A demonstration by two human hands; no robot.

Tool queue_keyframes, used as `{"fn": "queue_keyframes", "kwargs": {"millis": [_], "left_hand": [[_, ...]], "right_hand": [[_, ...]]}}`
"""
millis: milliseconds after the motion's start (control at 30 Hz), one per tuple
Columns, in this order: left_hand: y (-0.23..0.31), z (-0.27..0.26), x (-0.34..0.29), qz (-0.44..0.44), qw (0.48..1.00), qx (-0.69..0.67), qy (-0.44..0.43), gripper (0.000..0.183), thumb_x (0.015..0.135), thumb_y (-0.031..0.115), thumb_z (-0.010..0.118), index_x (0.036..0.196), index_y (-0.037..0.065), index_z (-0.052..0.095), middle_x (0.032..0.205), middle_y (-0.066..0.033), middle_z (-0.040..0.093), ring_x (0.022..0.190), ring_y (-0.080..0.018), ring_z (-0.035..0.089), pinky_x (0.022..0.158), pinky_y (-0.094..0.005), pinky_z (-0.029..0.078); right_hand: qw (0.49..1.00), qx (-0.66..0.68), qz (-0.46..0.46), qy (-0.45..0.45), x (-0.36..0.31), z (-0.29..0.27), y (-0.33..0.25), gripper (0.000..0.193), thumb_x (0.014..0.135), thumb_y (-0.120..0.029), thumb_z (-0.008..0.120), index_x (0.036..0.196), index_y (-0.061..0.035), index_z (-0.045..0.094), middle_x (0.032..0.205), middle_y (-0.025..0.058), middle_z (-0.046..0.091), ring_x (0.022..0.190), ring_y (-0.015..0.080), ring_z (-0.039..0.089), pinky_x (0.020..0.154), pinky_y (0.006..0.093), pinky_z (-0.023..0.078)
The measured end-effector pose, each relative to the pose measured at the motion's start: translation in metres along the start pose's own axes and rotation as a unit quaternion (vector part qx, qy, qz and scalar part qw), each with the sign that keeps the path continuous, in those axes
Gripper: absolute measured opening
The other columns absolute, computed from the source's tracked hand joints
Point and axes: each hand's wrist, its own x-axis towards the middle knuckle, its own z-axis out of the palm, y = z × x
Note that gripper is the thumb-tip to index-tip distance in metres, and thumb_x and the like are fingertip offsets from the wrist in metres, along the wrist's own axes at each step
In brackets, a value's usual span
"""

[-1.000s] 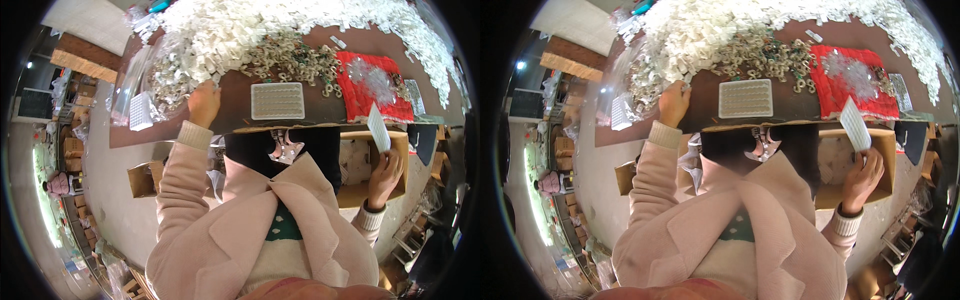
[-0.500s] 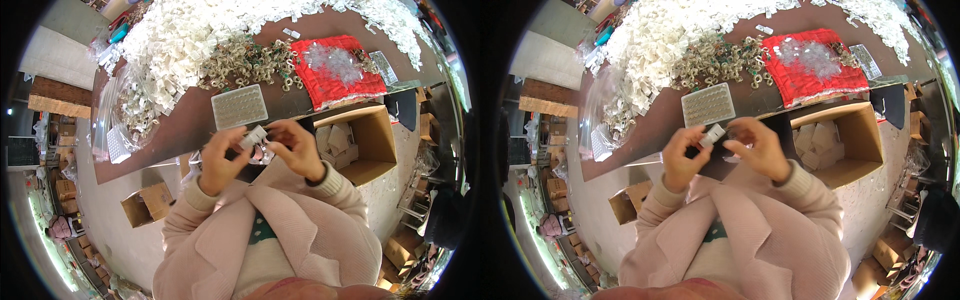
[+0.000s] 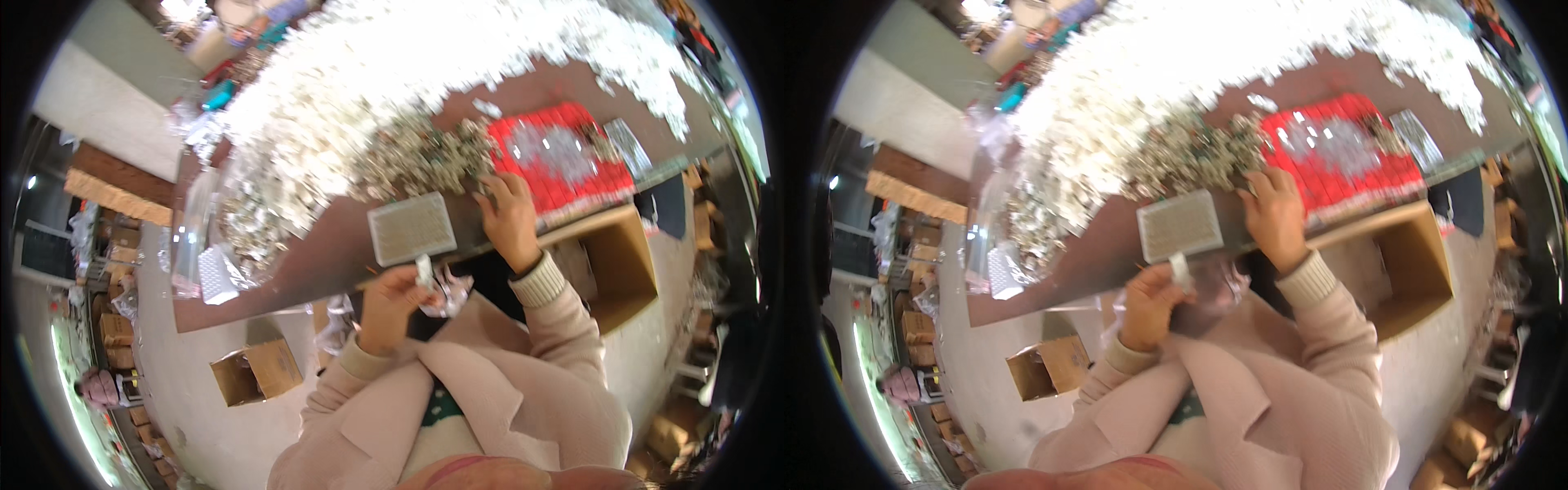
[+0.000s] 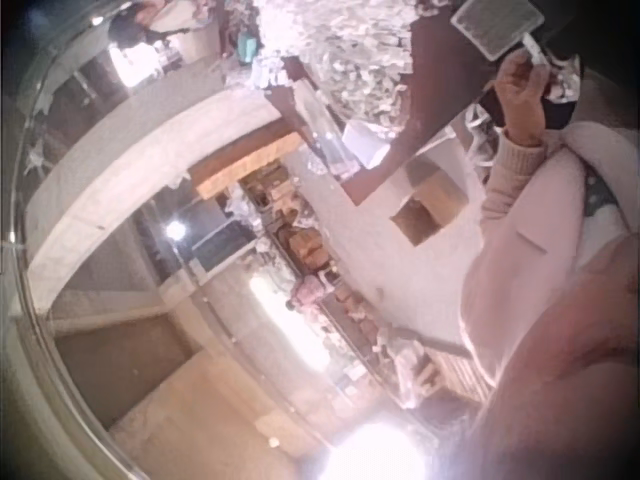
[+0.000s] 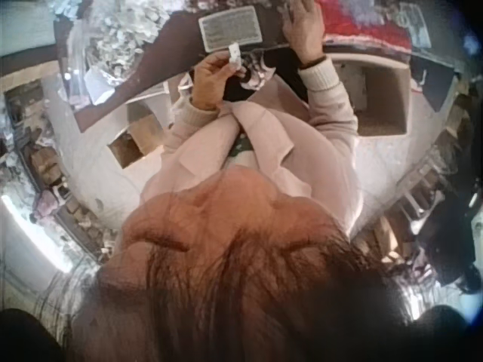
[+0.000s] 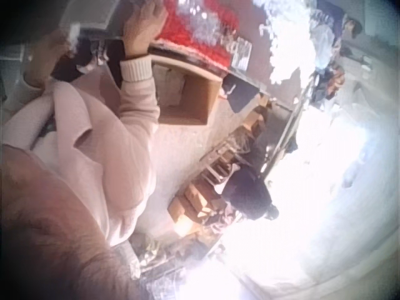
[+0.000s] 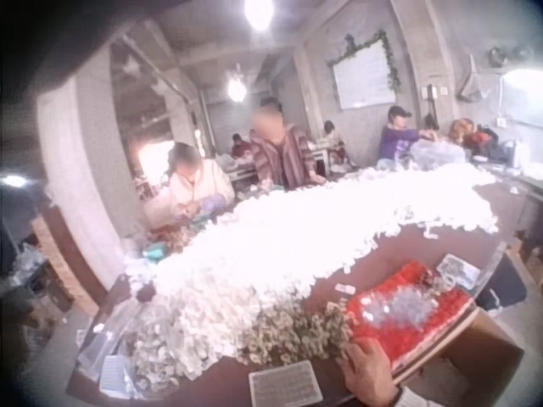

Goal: The person repeatedly picks small white plastic components and metallic parts from a table, aligns them, and inserts them into a white tray with multiple slots. The person uses a small flashlight to illuminate the components during handling.

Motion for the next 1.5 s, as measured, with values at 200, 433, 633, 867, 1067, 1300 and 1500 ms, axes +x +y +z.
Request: {"fn": "queue_keyframes", "kwargs": {"millis": [200, 433, 633, 867, 1067, 1300, 1500], "left_hand": [[0.002, -0.004, 0.002, -0.018, 0.999, -0.033, 0.005, 0.020, 0.098, 0.003, 0.063, 0.116, -0.004, 0.060, 0.095, -0.0153, 0.069, 0.080, -0.0194, 0.066, 0.071, -0.0320, 0.056], [-0.004, -0.009, 0.004, -0.022, 0.999, -0.021, 0.027, 0.017, 0.096, -0.001, 0.063, 0.113, -0.004, 0.061, 0.095, -0.0141, 0.069, 0.080, -0.0193, 0.067, 0.072, -0.0324, 0.057], [-0.002, -0.012, 0.006, -0.023, 0.999, -0.033, 0.029, 0.019, 0.096, 0.000, 0.064, 0.115, -0.003, 0.063, 0.099, -0.0098, 0.069, 0.083, -0.0165, 0.065, 0.077, -0.0301, 0.055], [0.009, -0.006, 0.007, 0.020, 0.999, -0.041, 0.012, 0.017, 0.097, 0.004, 0.063, 0.113, -0.004, 0.063, 0.099, -0.0089, 0.068, 0.081, -0.0147, 0.061, 0.075, -0.0294, 0.053], [0.018, -0.002, 0.019, 0.083, 0.990, -0.111, -0.026, 0.036, 0.092, 0.009, 0.070, 0.123, -0.005, 0.060, 0.122, -0.0191, 0.066, 0.111, -0.0270, 0.064, 0.098, -0.0406, 0.052], [0.020, 0.006, 0.014, 0.124, 0.982, -0.128, -0.061, 0.034, 0.094, 0.005, 0.069, 0.125, -0.007, 0.061, 0.125, -0.0174, 0.066, 0.097, -0.0205, 0.067, 0.074, -0.0319, 0.059], [0.018, 0.002, 0.013, 0.179, 0.981, -0.069, -0.040, 0.032, 0.092, -0.002, 0.069, 0.123, -0.007, 0.062, 0.125, -0.0160, 0.064, 0.096, -0.0206, 0.067, 0.075, -0.0332, 0.061]], "right_hand": [[0.992, -0.125, -0.015, -0.028, 0.007, 0.024, 0.029, 0.021, 0.078, -0.013, 0.075, 0.097, -0.0101, 0.067, 0.095, 0.0083, 0.063, 0.093, 0.0301, 0.060, 0.079, 0.0443, 0.047], [0.997, -0.066, -0.011, -0.028, 0.006, 0.019, 0.028, 0.019, 0.078, -0.008, 0.076, 0.096, -0.0061, 0.069, 0.095, 0.0107, 0.066, 0.093, 0.0334, 0.062, 0.081, 0.0437, 0.049], [0.957, 0.237, 0.170, 0.008, 0.017, 0.003, 0.024, 0.018, 0.088, -0.003, 0.074, 0.105, -0.0017, 0.070, 0.098, 0.0098, 0.070, 0.099, 0.0153, 0.064, 0.090, 0.0278, 0.048], [0.984, 0.122, -0.080, 0.104, 0.036, -0.026, 0.004, 0.024, 0.078, -0.001, 0.080, 0.099, -0.0048, 0.070, 0.093, 0.0113, 0.071, 0.092, 0.0277, 0.067, 0.093, 0.0405, 0.049], [0.961, 0.234, -0.138, -0.052, 0.003, -0.030, -0.046, 0.023, 0.076, 0.004, 0.074, 0.098, -0.0041, 0.071, 0.092, 0.0120, 0.069, 0.081, 0.0304, 0.066, 0.070, 0.0370, 0.054], [0.950, 0.277, -0.118, -0.081, -0.013, -0.024, -0.078, 0.028, 0.072, 0.001, 0.079, 0.098, -0.0054, 0.071, 0.088, 0.0083, 0.067, 0.081, 0.0299, 0.064, 0.073, 0.0373, 0.053], [0.948, 0.272, -0.101, -0.129, -0.015, -0.023, -0.081, 0.028, 0.074, 0.000, 0.080, 0.100, -0.0060, 0.071, 0.089, 0.0076, 0.069, 0.084, 0.0307, 0.065, 0.075, 0.0387, 0.053]]}}
